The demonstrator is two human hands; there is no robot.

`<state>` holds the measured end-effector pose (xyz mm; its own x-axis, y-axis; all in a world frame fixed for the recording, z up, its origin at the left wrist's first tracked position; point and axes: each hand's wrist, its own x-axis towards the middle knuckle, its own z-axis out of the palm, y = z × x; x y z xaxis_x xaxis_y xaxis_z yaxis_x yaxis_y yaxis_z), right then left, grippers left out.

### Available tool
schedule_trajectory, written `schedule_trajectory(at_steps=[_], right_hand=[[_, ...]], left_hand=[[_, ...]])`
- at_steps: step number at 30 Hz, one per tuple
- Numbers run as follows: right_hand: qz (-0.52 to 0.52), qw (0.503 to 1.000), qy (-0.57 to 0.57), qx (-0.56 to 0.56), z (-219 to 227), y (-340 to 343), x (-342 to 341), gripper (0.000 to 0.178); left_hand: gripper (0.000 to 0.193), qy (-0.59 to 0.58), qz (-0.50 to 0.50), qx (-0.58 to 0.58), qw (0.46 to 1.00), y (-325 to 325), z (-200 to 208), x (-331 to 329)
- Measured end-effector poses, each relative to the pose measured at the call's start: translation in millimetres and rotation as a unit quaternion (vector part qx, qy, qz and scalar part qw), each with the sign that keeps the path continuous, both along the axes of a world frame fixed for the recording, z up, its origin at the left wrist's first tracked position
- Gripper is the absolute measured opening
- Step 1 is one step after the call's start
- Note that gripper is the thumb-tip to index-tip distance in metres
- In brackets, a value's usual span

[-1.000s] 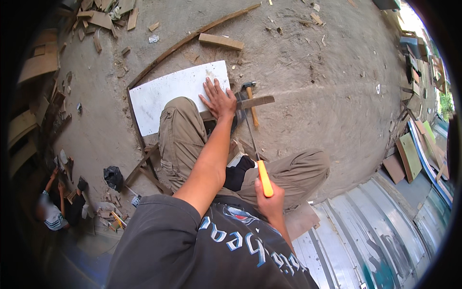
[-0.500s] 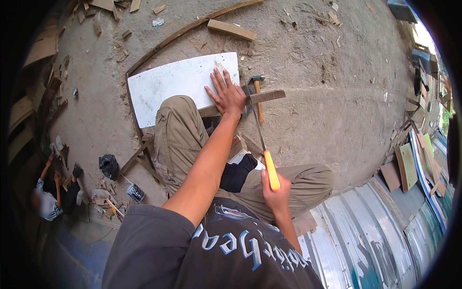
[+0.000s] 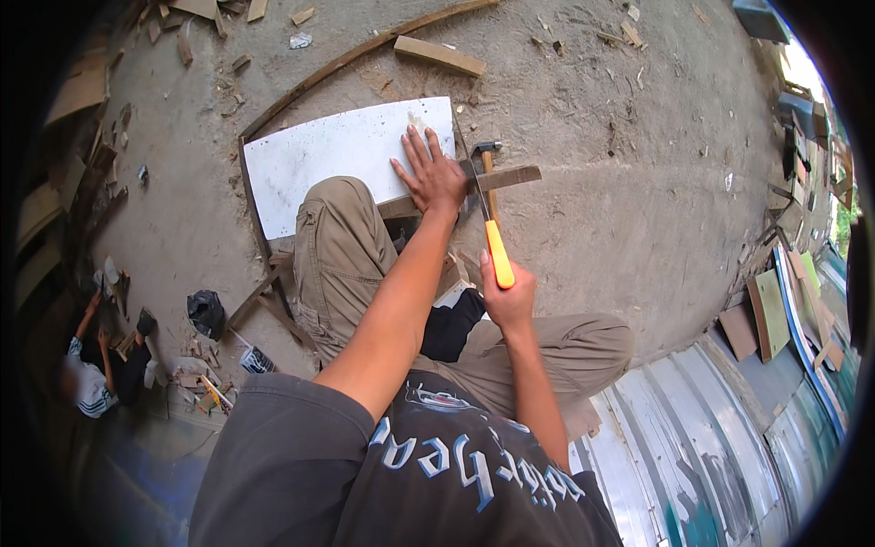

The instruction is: The person sits on the ground and uses a hand saw to cut a small wooden plank resting on a white board. They then use a hammer to strike the cut piece before resuming sawing.

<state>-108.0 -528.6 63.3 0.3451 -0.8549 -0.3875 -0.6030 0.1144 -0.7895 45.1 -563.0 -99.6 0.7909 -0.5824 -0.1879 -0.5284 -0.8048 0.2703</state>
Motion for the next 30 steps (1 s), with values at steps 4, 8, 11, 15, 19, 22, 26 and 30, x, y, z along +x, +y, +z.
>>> schedule_trajectory(at_steps=[4, 8, 11, 15, 19, 22, 26, 30], right_hand=[[-0.016, 0.999, -0.032, -0.022, -9.0, 12.1, 3.7, 0.035], [-0.041, 0.997, -0.053, -0.043, -13.6, 23.6, 5.4, 0.036], [-0.059, 0.995, -0.061, -0.048, -20.5, 33.3, 0.4, 0.037], [-0.082, 0.991, -0.079, -0.071, -29.3, 47.7, -9.8, 0.038], [-0.072, 0.994, -0.066, -0.049, -17.7, 41.8, -9.7, 0.037], [-0.078, 0.994, -0.067, -0.044, -14.2, 40.2, -7.5, 0.036], [-0.082, 0.994, -0.062, -0.034, -14.0, 29.8, -4.6, 0.034], [-0.071, 0.997, -0.04, -0.012, -3.2, 25.2, -10.5, 0.035]], left_hand=[[0.071, 0.005, -0.003, -0.012, 1.0, -1.5, -1.1, 3.5], [0.07, -0.011, -0.02, -0.042, 0.999, 0.3, -6.4, 0.7], [0.07, -0.011, -0.065, -0.056, 0.996, 0.4, -12.2, 2.2], [0.068, -0.011, -0.108, -0.068, 0.992, -1.1, -14.6, 4.9], [0.066, -0.018, -0.107, -0.061, 0.992, 0.9, -13.8, 0.5], [0.065, -0.008, -0.097, -0.054, 0.994, -2.0, -14.0, -1.4], [0.061, -0.024, -0.091, -0.053, 0.994, -10.2, -17.8, 1.5], [0.055, -0.015, -0.088, -0.075, 0.993, -6.3, -18.4, -2.0]])
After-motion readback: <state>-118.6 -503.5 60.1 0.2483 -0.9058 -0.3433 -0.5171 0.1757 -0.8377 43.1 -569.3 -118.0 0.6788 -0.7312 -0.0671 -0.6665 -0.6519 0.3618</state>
